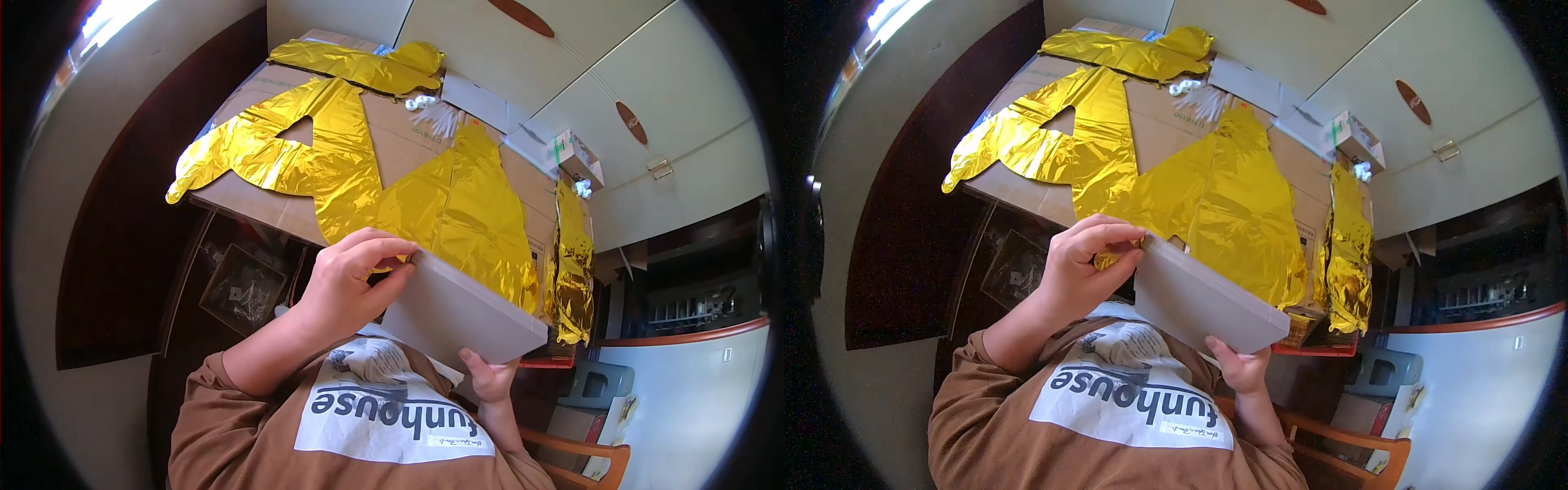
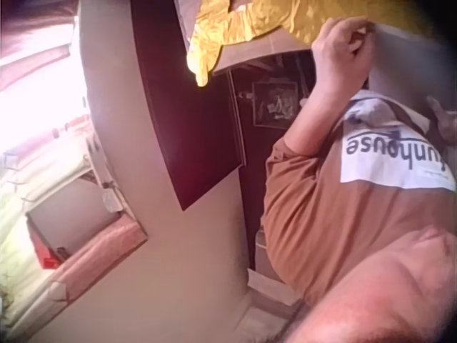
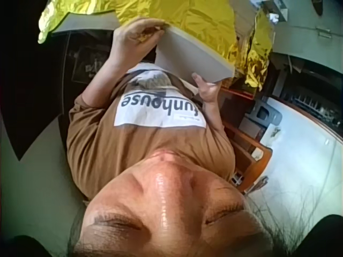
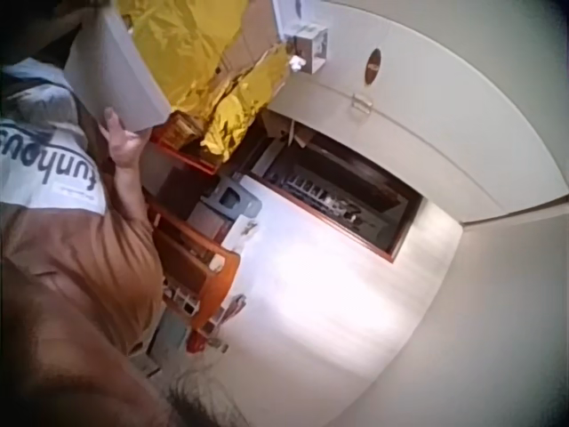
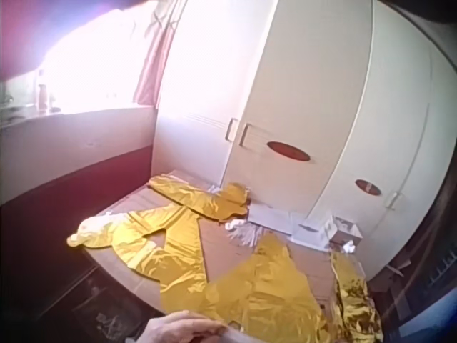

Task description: Folding gold foil decorations and placing them into cardboard backings with instructional inserts.

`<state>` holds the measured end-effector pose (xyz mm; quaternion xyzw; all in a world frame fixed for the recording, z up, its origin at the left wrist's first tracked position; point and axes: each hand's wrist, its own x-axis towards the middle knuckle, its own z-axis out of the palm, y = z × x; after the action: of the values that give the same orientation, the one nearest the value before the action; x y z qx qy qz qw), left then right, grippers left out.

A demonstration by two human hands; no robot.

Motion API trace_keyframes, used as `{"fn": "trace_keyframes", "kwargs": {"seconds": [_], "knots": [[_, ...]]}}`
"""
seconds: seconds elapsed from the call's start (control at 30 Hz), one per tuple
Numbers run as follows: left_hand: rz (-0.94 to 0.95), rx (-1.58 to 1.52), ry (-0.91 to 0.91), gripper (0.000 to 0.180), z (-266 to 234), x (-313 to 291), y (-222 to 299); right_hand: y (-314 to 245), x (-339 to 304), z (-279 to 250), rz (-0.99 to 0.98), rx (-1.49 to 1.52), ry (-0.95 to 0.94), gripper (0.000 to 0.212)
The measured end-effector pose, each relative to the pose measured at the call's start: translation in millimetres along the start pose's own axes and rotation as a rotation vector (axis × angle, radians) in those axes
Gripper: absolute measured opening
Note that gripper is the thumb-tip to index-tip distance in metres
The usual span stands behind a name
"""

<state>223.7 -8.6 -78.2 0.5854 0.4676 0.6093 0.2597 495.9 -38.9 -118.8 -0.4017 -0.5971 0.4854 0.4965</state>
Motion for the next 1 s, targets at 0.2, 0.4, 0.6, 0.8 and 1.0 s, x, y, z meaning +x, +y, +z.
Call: {"fn": "trace_keyframes", "kwargs": {"seconds": [0.2, 0.4, 0.6, 0.8, 1.0], "knots": [[0.026, -0.006, -0.069, 0.019, -9, -6, -3, 5, -7, -3, -0.044, -0.011, 0.004, 0.035], [-0.044, -0.162, 0.009, 0.019, -1, -6, -1, 6, -8, 0, -0.056, 0.01, 0.0, 0.035], [0.019, -0.019, 0.012, 0.019, -4, -9, -2, 5, -9, 0, -0.062, -0.032, -0.006, 0.038], [0.064, 0.014, -0.001, 0.017, -6, -12, -5, 13, -11, -2, -0.008, 0.028, -0.009, 0.038], [0.098, -0.016, -0.123, 0.019, -10, -8, -8, 11, -5, -1, 0.062, 0.116, 0.008, 0.037]]}}
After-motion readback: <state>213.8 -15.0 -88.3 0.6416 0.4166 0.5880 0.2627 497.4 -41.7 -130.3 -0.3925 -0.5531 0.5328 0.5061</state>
